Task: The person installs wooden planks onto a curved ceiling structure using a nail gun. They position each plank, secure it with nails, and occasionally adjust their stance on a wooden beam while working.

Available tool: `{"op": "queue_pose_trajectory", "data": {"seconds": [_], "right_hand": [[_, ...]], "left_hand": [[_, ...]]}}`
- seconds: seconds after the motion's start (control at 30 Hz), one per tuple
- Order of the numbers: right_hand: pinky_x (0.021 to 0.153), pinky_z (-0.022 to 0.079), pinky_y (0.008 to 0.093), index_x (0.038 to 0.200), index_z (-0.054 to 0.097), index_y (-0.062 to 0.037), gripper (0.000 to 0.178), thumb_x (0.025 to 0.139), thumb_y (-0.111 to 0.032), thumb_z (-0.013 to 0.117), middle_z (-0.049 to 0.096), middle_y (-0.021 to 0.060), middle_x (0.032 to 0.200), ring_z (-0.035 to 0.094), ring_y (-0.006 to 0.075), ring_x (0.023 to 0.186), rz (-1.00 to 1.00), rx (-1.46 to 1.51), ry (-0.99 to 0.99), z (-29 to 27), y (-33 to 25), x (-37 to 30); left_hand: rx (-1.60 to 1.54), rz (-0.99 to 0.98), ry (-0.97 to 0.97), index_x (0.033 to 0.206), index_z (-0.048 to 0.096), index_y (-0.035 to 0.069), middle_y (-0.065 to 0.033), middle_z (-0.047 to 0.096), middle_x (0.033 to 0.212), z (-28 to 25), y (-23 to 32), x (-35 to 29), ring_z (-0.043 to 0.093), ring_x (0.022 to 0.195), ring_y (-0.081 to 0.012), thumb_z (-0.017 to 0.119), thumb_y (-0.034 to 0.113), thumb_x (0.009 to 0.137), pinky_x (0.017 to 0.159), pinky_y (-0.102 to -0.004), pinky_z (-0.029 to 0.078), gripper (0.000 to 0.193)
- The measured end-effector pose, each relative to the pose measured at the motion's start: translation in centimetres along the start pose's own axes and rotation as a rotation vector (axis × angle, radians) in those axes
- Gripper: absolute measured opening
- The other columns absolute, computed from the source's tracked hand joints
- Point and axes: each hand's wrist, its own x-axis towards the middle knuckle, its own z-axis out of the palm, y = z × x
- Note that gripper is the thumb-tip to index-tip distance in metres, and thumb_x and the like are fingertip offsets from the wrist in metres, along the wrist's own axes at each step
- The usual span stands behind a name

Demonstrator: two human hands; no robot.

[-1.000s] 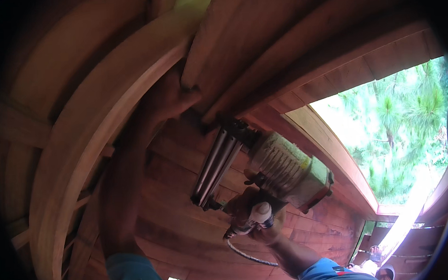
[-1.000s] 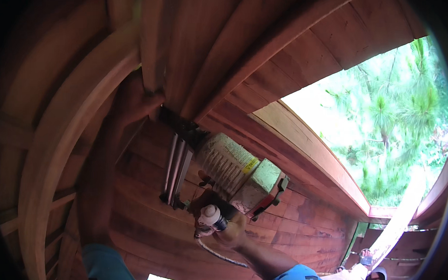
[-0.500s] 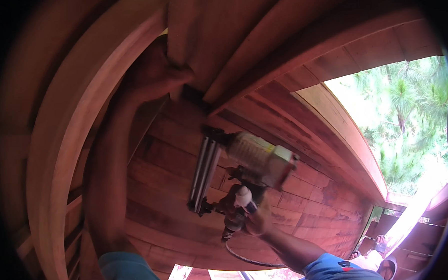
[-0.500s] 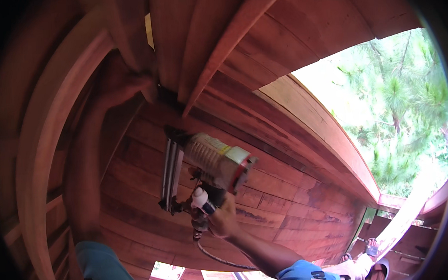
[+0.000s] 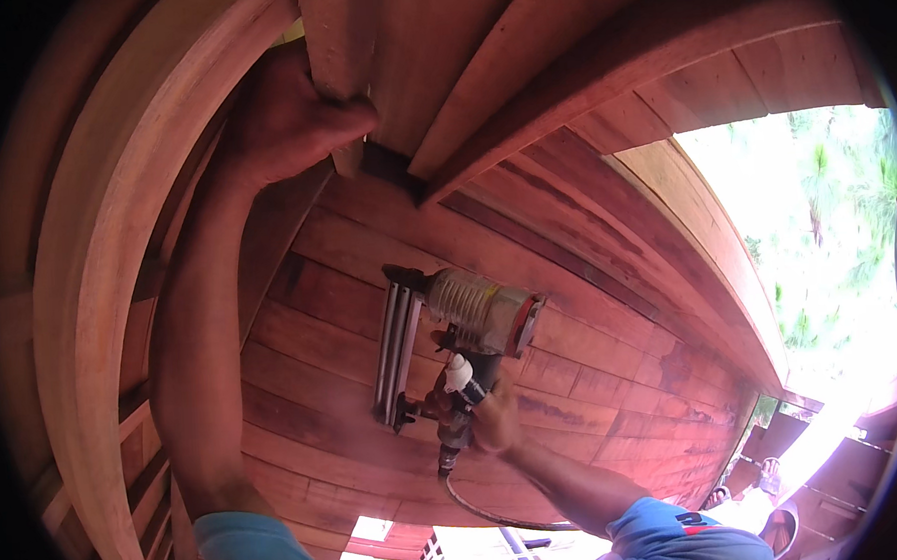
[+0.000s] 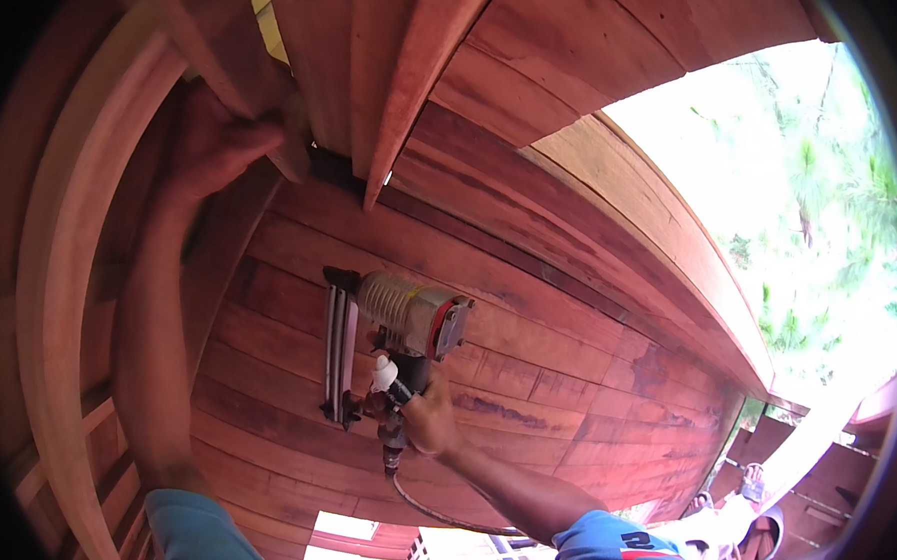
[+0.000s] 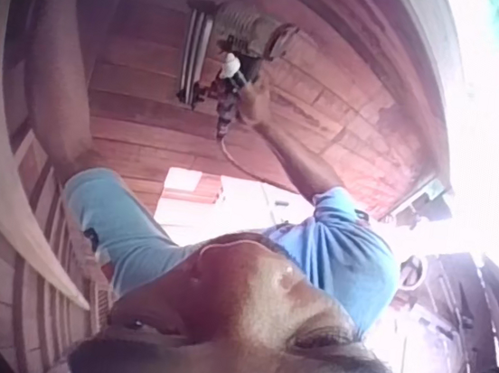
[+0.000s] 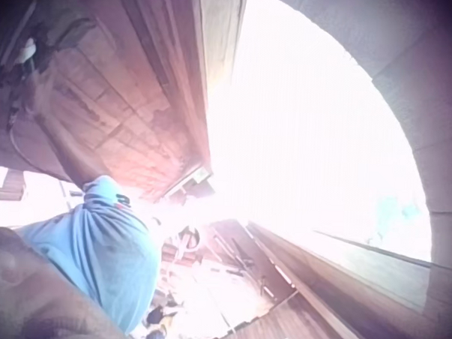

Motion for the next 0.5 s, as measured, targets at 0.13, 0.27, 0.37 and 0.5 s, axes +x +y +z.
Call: {"op": "queue_pose_trajectory", "data": {"seconds": [0.13, 0.27, 0.37, 0.5], "right_hand": [[0.051, 0.043, 0.0243, 0.133, 0.052, -0.0026, 0.044, 0.097, -0.024, 0.062, 0.061, 0.0031, 0.077, 0.057, 0.0098, 0.060, -0.028, 0.047, -0.034, -0.2, -0.9, 0.0], [0.050, 0.042, 0.0239, 0.139, 0.049, -0.0040, 0.048, 0.097, -0.025, 0.062, 0.061, 0.0031, 0.076, 0.056, 0.0093, 0.060, -0.039, 0.028, -0.040, -0.3, -0.3, 0.1], [0.051, 0.042, 0.0240, 0.134, 0.051, -0.0042, 0.045, 0.097, -0.026, 0.062, 0.061, 0.0034, 0.076, 0.056, 0.0092, 0.061, -0.023, 0.032, -0.025, -0.1, -0.7, 0.0], [0.052, 0.044, 0.0244, 0.125, 0.053, -0.0041, 0.040, 0.095, -0.028, 0.064, 0.061, 0.0042, 0.078, 0.057, 0.0097, 0.063, -0.017, 0.058, -0.020, 0.0, -1.2, 0.3]], "left_hand": [[0.057, -0.061, 0.004, 0.111, 0.065, 0.001, 0.0016, 0.067, 0.095, 0.2, 0.8, 0.5, 0.062, 0.089, -0.0079, 0.068, 0.001, 0.078, 0.079, -0.0283, 0.050, 0.034], [0.059, -0.078, -0.027, 0.113, 0.064, 0.001, 0.0021, 0.065, 0.094, -0.4, 0.8, 0.3, 0.060, 0.088, -0.0072, 0.067, 0.001, 0.079, 0.077, -0.0274, 0.049, 0.034], [0.014, -0.017, 0.036, 0.093, 0.066, 0.003, 0.0000, 0.066, 0.078, 0.1, 1.1, 0.2, 0.062, 0.073, -0.0091, 0.068, 0.009, 0.077, 0.066, -0.0289, 0.049, 0.017], [-0.058, 0.048, 0.083, 0.083, 0.068, 0.004, -0.0010, 0.066, 0.069, 0.8, 1.2, 0.4, 0.063, 0.065, -0.0091, 0.069, 0.013, 0.076, 0.060, -0.0287, 0.049, 0.011]]}}
